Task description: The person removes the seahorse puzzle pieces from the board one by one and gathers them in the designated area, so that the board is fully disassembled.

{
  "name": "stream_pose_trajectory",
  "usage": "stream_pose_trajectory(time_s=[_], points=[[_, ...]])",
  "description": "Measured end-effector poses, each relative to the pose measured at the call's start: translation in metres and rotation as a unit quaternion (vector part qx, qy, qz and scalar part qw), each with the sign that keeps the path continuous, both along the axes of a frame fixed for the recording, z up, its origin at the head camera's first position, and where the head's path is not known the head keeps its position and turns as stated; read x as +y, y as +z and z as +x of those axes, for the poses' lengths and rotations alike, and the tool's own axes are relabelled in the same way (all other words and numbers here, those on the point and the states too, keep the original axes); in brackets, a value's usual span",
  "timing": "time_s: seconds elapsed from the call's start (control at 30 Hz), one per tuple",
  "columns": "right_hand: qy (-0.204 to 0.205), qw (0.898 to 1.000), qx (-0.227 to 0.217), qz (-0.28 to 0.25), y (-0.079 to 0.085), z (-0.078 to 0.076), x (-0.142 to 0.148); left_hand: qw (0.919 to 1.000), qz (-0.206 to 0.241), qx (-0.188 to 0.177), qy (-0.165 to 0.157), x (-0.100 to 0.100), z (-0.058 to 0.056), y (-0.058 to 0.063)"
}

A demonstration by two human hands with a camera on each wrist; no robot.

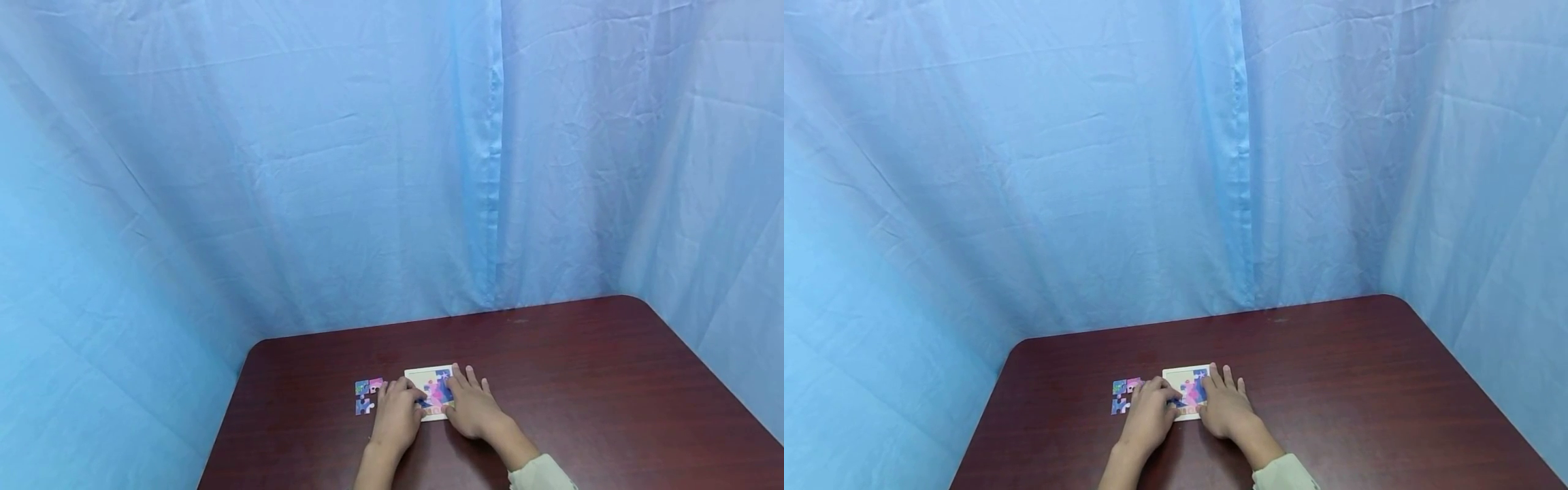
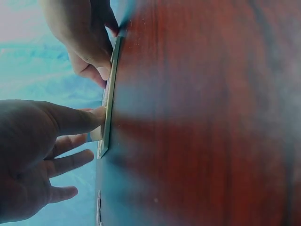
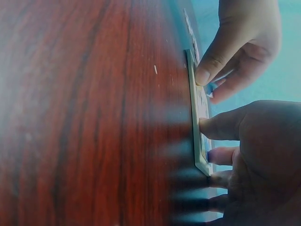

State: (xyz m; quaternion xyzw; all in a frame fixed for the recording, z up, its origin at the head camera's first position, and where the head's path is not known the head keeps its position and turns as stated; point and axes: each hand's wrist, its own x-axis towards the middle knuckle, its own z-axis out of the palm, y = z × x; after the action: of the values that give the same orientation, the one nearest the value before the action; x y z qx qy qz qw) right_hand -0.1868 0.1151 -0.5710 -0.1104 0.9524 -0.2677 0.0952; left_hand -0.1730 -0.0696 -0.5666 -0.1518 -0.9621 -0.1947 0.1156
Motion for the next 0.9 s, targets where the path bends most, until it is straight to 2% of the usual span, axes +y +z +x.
stream_pose_trajectory(time_s=[0.3,0.4,0.6,0.73,0.9], points=[[0.003,1.000,0.001,-0.007,0.001,0.000,0.001,0.9998,0.015,0.008,-0.007,-0.003,0.004,0.000],[0.002,1.000,-0.004,-0.001,0.001,0.000,0.000,0.9993,0.031,0.009,-0.019,-0.005,0.005,0.003],[0.002,1.000,-0.002,0.011,0.006,0.000,0.000,0.9960,0.078,-0.032,-0.031,-0.012,0.004,0.009],[0.002,1.000,0.003,0.018,0.007,0.001,0.000,0.9936,0.090,-0.060,-0.030,-0.016,0.004,0.012],[0.003,1.000,0.008,0.001,0.004,0.002,-0.001,0.9917,0.099,-0.080,-0.021,-0.020,0.005,0.017]])
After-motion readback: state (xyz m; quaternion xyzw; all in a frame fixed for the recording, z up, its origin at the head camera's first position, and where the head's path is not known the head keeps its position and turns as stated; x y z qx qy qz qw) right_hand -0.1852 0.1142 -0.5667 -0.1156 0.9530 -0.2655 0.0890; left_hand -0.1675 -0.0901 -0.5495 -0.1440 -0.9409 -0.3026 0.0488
